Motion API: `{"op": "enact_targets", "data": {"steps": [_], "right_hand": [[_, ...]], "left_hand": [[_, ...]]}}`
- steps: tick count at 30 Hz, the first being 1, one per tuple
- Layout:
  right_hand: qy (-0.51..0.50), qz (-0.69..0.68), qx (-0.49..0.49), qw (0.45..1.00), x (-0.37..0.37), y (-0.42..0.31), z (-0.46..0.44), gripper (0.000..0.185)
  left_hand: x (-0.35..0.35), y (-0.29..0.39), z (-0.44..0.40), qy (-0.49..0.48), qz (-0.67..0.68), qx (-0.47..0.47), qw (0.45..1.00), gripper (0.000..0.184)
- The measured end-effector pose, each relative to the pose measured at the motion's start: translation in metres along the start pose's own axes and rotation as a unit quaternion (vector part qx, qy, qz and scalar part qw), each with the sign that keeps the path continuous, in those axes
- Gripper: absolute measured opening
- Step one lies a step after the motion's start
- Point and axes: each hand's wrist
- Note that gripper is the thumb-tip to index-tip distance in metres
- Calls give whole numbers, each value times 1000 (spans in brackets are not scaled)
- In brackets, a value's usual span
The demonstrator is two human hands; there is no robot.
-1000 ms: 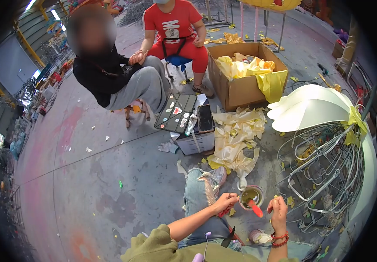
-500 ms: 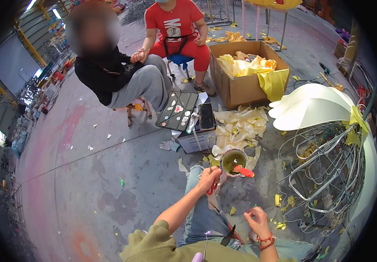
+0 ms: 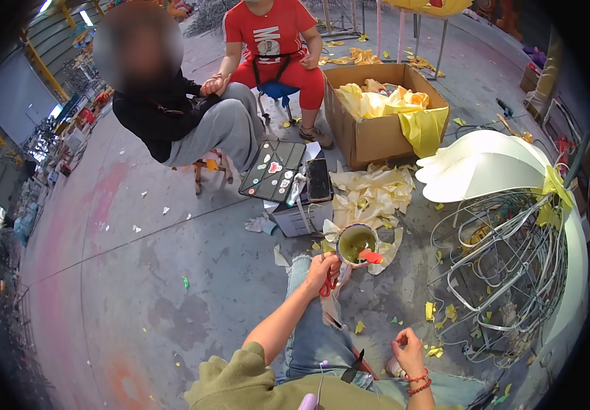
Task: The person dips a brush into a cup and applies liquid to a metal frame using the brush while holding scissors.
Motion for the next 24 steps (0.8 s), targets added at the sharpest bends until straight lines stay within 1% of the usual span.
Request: {"op": "enact_targets", "data": {"steps": [2, 3, 4, 5, 7, 9, 11, 13, 15, 17, 19, 20, 21, 23, 24], "right_hand": [[21, -22, 10, 999, 0, 0, 5, 12], [39, -25, 23, 999, 0, 3, 13, 12], [46, -29, 29, 998, -1, 8, 19, 11], [42, -28, 24, 998, -4, 12, 18, 10], [12, -22, 8, 1000, -13, 25, 18, 9], [70, -1, 76, 995, -28, 46, 35, 10], [103, 74, 100, 987, -55, 50, 57, 11], [179, 156, 119, 964, -76, 95, 86, 17], [190, 223, 187, 938, -106, 122, 125, 20], [202, 282, 285, 894, -135, 190, 173, 25], [166, 303, 435, 831, -150, 193, 210, 26], [166, 303, 437, 831, -149, 196, 224, 26], [146, 387, 404, 816, -147, 198, 237, 26], [101, 545, 323, 767, -144, 198, 250, 28], [100, 545, 320, 769, -147, 199, 250, 28]], "left_hand": [[-5, 2, 4, 32, -25, -17, 999, 23], [-2, -2, -1, 35, -37, -35, 998, 23], [5, -5, -9, 17, -36, -45, 998, 23], [8, -4, -12, 4, -27, -42, 999, 23], [5, 2, -1, 10, -8, -22, 1000, 22], [0, 2, 7, 20, -6, -16, 1000, 22], [3, 0, -3, 5, -3, -16, 1000, 21], [3, -2, -6, 1, -3, -19, 1000, 21], [-1, -2, -4, 4, -5, -23, 1000, 21], [-1, -2, -2, 6, 1, -18, 1000, 22], [0, -2, -4, -6, 11, -21, 1000, 22], [1, -3, -5, -6, 12, -22, 1000, 22], [2, -4, -5, -4, 9, -24, 1000, 22], [2, -3, -5, 3, 1, -23, 1000, 23], [2, -2, -5, 6, 0, -22, 1000, 23]]}}
Point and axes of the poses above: each hand's wrist, its own z-axis away from the middle knuckle, its own x-axis out of the palm, y = z × x, and after that the axes turned 12 degrees about -y, right-handed
